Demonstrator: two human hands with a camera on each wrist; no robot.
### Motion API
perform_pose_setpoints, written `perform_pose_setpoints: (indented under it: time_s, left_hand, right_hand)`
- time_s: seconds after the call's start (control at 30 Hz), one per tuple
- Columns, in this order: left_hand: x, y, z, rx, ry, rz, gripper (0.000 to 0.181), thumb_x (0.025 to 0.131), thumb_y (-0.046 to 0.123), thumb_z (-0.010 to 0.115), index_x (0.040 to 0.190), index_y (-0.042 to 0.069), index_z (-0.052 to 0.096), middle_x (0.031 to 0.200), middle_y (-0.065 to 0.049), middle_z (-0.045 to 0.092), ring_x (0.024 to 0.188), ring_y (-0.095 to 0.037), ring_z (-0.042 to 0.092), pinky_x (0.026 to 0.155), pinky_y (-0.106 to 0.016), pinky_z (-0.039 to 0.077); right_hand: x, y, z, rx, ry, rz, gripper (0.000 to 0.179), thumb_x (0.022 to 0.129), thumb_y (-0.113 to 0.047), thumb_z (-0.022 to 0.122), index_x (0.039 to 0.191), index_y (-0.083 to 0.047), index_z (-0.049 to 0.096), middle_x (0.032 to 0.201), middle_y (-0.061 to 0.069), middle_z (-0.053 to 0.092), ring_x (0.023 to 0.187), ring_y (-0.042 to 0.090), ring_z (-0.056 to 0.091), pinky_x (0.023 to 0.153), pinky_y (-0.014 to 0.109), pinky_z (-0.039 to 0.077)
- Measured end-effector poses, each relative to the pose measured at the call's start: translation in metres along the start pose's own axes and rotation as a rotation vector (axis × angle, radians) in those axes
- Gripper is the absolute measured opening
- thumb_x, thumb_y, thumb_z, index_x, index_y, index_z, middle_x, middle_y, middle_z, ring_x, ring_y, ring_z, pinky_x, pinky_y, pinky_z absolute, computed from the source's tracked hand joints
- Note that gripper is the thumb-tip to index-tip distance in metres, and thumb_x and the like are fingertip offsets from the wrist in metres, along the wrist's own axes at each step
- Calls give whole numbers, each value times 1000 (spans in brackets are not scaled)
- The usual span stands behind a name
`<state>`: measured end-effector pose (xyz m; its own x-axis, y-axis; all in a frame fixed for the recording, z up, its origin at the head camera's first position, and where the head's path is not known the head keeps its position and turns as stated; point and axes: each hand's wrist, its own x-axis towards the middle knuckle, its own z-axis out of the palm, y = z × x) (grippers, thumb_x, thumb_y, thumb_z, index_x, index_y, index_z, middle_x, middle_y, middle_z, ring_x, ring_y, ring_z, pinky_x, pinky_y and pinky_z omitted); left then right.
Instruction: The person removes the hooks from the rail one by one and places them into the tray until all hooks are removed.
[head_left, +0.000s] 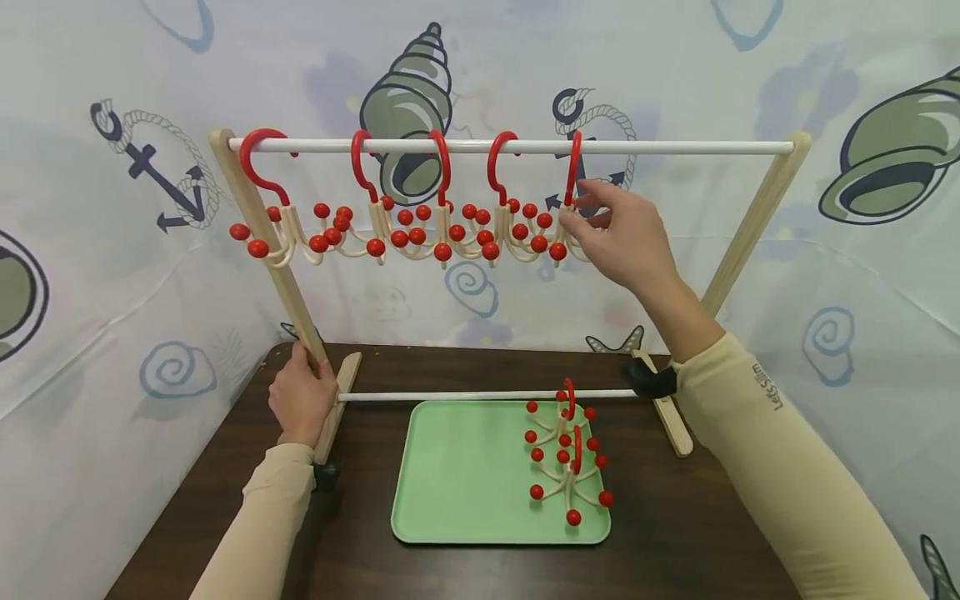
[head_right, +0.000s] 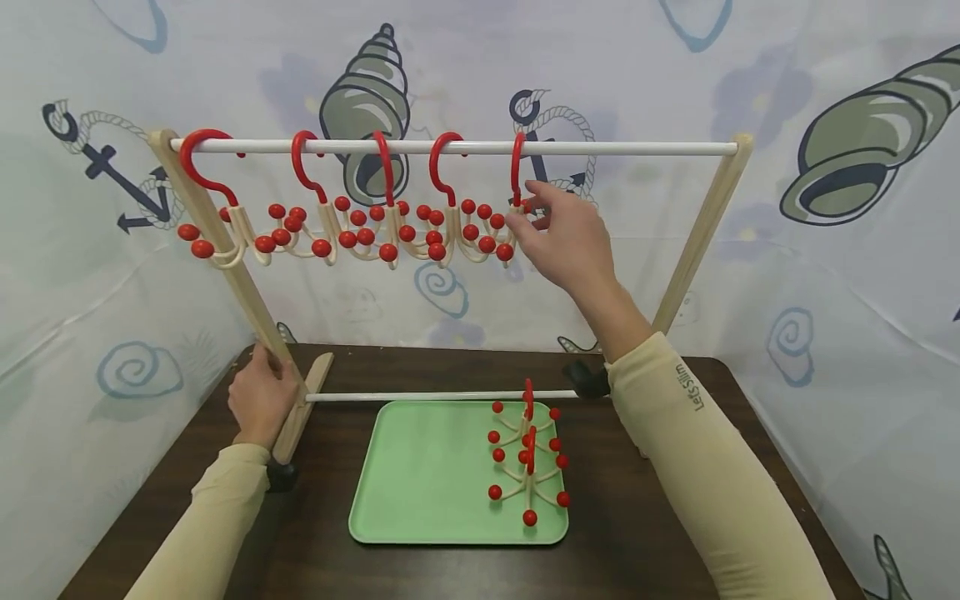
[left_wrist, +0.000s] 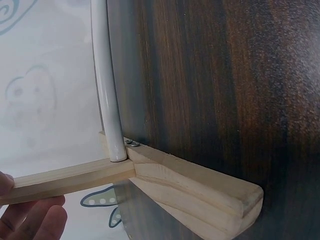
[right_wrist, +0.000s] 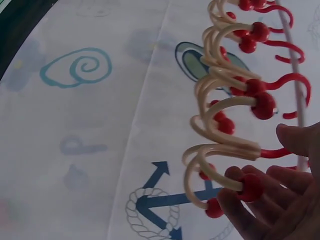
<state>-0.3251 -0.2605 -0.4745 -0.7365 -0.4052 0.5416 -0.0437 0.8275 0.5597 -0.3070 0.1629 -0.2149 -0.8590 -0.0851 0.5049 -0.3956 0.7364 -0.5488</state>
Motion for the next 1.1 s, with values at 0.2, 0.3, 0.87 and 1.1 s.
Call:
perform_pose_setpoints:
  time_s: [0.2,0.3,0.87,1.1]
  left_hand:
    - [0,-1,0,-6,-7,-11,18,91,18,60,101,4,55,82,-21,65,73,-50,62,56,-61,41]
    - [0,-1,1,-5,6,-7,18,90,18,61,100,4,55,80,-21,65,71,-49,62,56,-61,41]
    - [1,1,-1,2,-13,-10,17,90,18,60,99,4,54,81,-21,64,74,-51,61,57,-62,41]
    - [0,1,-1,10,-7,-1,17,90,17,60,99,3,54,82,-22,65,73,-52,61,56,-62,41]
  right_hand:
    - [12,8,11,-33,-19,34,46,96,-36,60,135,-12,60,120,10,67,103,26,56,75,40,47]
    - [14,13,14,-21,1,28,41,97,-35,59,131,-12,64,117,9,69,101,26,54,73,39,45]
    - [13,27,-6,-87,53,44,35,98,-30,58,125,-10,67,111,9,71,99,26,63,75,40,45]
    - [5,30,-27,-45,103,55,34,98,-29,59,124,-8,68,109,12,71,96,28,65,74,38,43]
